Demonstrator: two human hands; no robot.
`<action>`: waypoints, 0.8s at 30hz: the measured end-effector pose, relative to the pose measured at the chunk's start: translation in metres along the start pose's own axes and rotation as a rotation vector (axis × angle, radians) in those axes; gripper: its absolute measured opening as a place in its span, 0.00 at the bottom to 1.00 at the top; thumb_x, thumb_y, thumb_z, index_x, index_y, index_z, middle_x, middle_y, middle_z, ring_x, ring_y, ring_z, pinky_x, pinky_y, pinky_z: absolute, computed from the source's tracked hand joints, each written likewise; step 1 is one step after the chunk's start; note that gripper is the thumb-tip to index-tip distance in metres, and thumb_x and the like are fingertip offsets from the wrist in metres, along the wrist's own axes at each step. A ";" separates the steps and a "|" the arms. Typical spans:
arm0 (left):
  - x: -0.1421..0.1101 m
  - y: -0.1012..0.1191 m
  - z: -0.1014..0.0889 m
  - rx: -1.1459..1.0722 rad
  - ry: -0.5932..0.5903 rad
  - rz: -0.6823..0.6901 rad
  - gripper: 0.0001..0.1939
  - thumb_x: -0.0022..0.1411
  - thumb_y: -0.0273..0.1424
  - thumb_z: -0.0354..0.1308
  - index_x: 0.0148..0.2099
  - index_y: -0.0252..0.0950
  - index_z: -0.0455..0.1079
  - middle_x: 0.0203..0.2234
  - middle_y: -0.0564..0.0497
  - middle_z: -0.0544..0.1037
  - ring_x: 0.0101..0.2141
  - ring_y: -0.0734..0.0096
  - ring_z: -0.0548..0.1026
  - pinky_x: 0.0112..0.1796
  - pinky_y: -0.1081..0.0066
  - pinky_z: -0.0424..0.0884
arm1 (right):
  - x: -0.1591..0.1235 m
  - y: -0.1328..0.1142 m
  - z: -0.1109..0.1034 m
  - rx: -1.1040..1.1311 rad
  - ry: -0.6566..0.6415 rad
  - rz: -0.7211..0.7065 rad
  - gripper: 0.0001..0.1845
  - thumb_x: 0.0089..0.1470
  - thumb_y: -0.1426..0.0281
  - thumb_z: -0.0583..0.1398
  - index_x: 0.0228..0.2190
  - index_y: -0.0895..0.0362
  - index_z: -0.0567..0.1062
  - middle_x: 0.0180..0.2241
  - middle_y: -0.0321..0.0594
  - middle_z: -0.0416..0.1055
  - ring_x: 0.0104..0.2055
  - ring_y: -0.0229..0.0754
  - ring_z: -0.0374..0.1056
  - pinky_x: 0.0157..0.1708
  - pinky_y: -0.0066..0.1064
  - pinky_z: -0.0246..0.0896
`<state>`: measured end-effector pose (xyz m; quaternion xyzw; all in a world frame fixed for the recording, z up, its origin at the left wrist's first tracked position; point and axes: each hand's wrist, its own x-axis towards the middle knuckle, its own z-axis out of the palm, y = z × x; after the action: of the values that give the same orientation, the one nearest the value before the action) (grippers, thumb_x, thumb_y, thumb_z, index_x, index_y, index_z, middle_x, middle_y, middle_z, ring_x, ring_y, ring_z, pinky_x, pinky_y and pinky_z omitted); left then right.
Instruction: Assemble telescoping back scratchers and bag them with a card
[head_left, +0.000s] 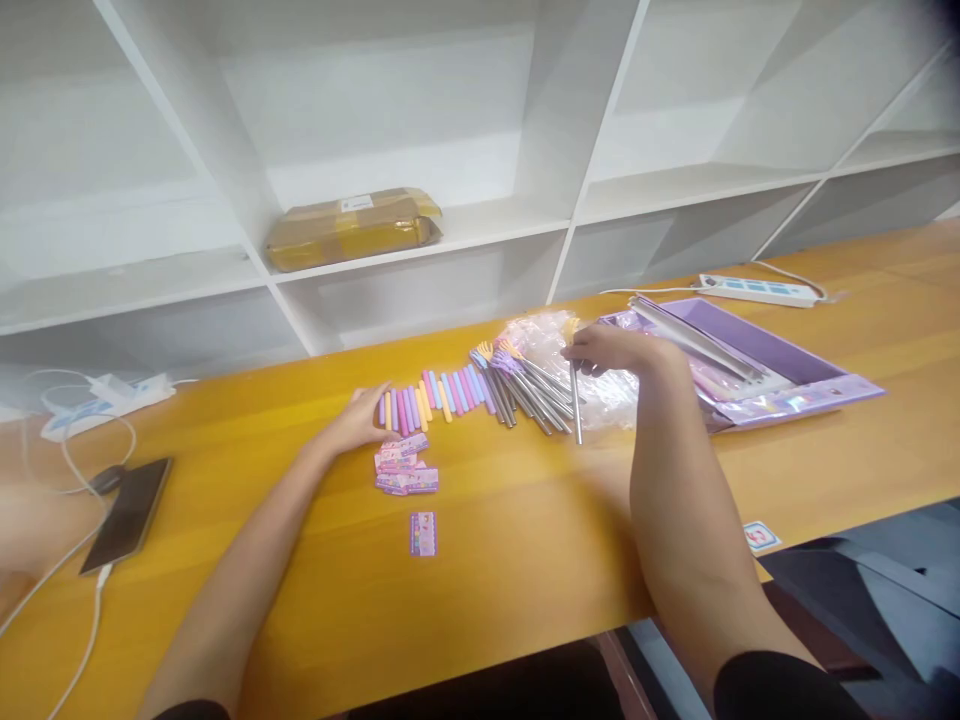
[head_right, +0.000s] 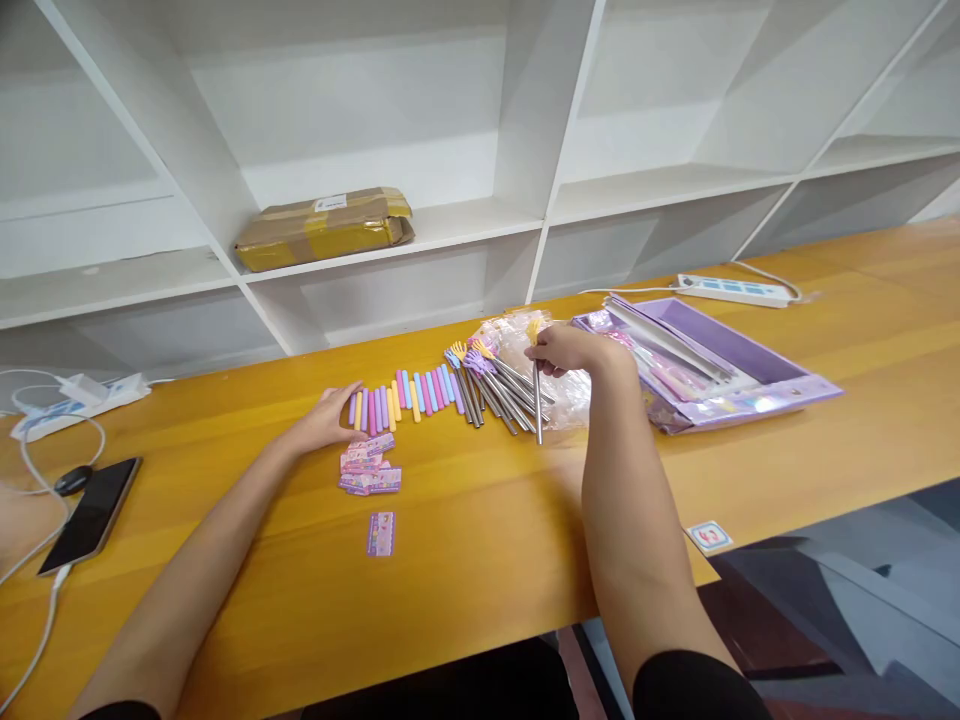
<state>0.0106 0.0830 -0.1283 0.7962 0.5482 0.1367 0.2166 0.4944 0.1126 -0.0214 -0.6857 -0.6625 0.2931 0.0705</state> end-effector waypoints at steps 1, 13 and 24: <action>-0.001 -0.001 -0.002 -0.002 -0.014 0.004 0.64 0.52 0.53 0.77 0.81 0.38 0.53 0.73 0.33 0.65 0.72 0.34 0.60 0.69 0.44 0.61 | -0.005 -0.002 -0.002 0.014 0.020 -0.014 0.18 0.71 0.67 0.59 0.27 0.56 0.74 0.35 0.46 0.81 0.36 0.43 0.78 0.37 0.32 0.76; -0.003 -0.014 -0.006 -0.016 -0.024 0.031 0.60 0.54 0.51 0.76 0.80 0.41 0.52 0.72 0.37 0.66 0.73 0.40 0.61 0.71 0.47 0.58 | -0.021 -0.011 -0.009 0.001 0.070 -0.035 0.19 0.70 0.66 0.62 0.25 0.55 0.73 0.32 0.43 0.80 0.33 0.43 0.77 0.39 0.35 0.75; -0.004 -0.009 0.002 -0.030 0.035 0.041 0.62 0.53 0.53 0.76 0.80 0.38 0.53 0.70 0.36 0.68 0.71 0.38 0.61 0.71 0.46 0.57 | -0.021 -0.015 -0.009 -0.035 0.087 -0.048 0.19 0.71 0.66 0.60 0.26 0.55 0.74 0.31 0.43 0.80 0.32 0.42 0.76 0.36 0.33 0.73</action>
<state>0.0027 0.0811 -0.1338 0.8015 0.5332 0.1631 0.2161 0.4869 0.0969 -0.0006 -0.6828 -0.6802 0.2496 0.0943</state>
